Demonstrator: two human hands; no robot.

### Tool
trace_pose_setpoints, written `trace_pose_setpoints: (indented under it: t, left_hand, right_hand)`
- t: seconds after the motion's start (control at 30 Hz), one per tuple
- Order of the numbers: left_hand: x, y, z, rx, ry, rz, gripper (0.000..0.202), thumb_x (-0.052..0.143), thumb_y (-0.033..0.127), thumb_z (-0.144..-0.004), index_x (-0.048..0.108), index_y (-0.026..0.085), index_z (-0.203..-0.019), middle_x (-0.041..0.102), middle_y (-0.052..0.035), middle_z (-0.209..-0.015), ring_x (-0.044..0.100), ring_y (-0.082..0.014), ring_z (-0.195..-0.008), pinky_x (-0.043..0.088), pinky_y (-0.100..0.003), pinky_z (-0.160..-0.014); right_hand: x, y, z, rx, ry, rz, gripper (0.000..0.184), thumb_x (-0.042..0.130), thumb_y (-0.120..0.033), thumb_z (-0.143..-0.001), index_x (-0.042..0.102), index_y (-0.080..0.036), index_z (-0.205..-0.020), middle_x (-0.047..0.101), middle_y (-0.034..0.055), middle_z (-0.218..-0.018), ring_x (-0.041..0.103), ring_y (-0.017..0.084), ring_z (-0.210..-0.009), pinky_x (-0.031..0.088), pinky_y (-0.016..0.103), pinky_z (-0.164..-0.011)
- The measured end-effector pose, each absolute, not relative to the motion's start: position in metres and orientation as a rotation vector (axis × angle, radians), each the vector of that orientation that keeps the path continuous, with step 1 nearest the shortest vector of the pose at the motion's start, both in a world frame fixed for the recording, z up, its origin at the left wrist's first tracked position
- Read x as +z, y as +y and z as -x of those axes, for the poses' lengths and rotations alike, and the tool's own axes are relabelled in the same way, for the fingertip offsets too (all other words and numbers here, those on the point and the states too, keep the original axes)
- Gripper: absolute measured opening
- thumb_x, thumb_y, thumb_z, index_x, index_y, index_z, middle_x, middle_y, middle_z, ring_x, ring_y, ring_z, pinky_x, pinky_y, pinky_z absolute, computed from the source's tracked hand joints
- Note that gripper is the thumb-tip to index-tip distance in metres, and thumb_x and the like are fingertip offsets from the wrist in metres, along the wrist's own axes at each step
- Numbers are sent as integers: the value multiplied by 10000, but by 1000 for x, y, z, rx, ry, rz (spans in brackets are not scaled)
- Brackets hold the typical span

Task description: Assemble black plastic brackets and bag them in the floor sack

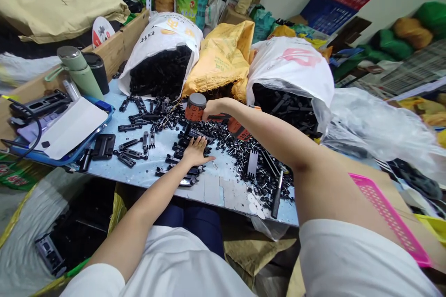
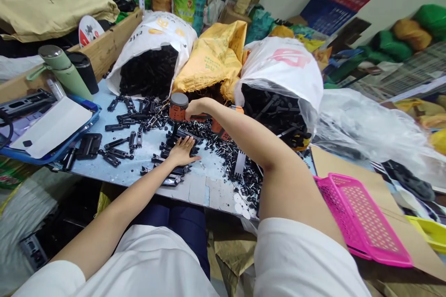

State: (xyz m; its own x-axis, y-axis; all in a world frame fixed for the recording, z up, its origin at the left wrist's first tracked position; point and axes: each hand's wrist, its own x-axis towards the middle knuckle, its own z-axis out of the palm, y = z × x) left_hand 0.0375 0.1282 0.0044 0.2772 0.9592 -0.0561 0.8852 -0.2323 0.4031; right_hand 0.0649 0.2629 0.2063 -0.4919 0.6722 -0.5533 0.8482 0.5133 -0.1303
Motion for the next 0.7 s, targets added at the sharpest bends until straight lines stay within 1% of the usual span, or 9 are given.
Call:
trace_pose_setpoints:
  t: [0.1,0.23,0.37,0.5,0.6,0.7]
  left_hand:
    - [7,128,-37,298,1682,-2195,931,176,745,-783,208,95,-1448,146,-94,-1532,55,-263,-1415,34,-456,-1149]
    - [8,127,-37,313,1676,-2212,918,197,741,-784,243,95,-1434,169,-105,-1526,67,-262,-1413,47,-460,-1145]
    - [9,129,-34,301,1664,-2222,921,219,743,-779,230,100,-1438,162,-102,-1528,60,-267,-1413,43,-462,-1145]
    - [18,127,-33,286,1654,-2222,936,218,744,-781,221,78,-1440,181,-115,-1521,80,-278,-1410,38,-480,-1143]
    - [25,105,-39,326,1777,-2140,943,191,746,-789,218,63,-1439,152,-129,-1525,62,-283,-1412,49,-473,-1144]
    - [23,63,-44,378,1904,-2052,1020,180,789,-759,203,26,-1435,119,-166,-1523,25,-292,-1414,62,-467,-1147]
  right_hand:
    - [213,249,-65,-478,2239,-1223,254,707,-305,-624,651,-73,-712,551,8,-565,540,138,-562,444,251,-527]
    - [218,231,-60,-559,2231,-1160,278,712,-337,-633,643,-77,-704,543,15,-549,538,149,-559,442,261,-513]
    - [214,220,-51,-476,2275,-1086,219,694,-284,-634,636,-86,-707,556,8,-578,538,139,-571,436,241,-510]
    - [219,202,-47,-413,2268,-1043,177,645,-252,-642,642,-85,-701,550,7,-542,535,130,-551,414,219,-482]
    - [231,182,-51,-380,2263,-1038,154,609,-245,-646,639,-98,-681,548,13,-525,537,133,-531,407,222,-475]
    - [238,165,-56,-386,2305,-1021,163,612,-243,-633,640,-112,-725,557,9,-547,536,129,-521,398,220,-468]
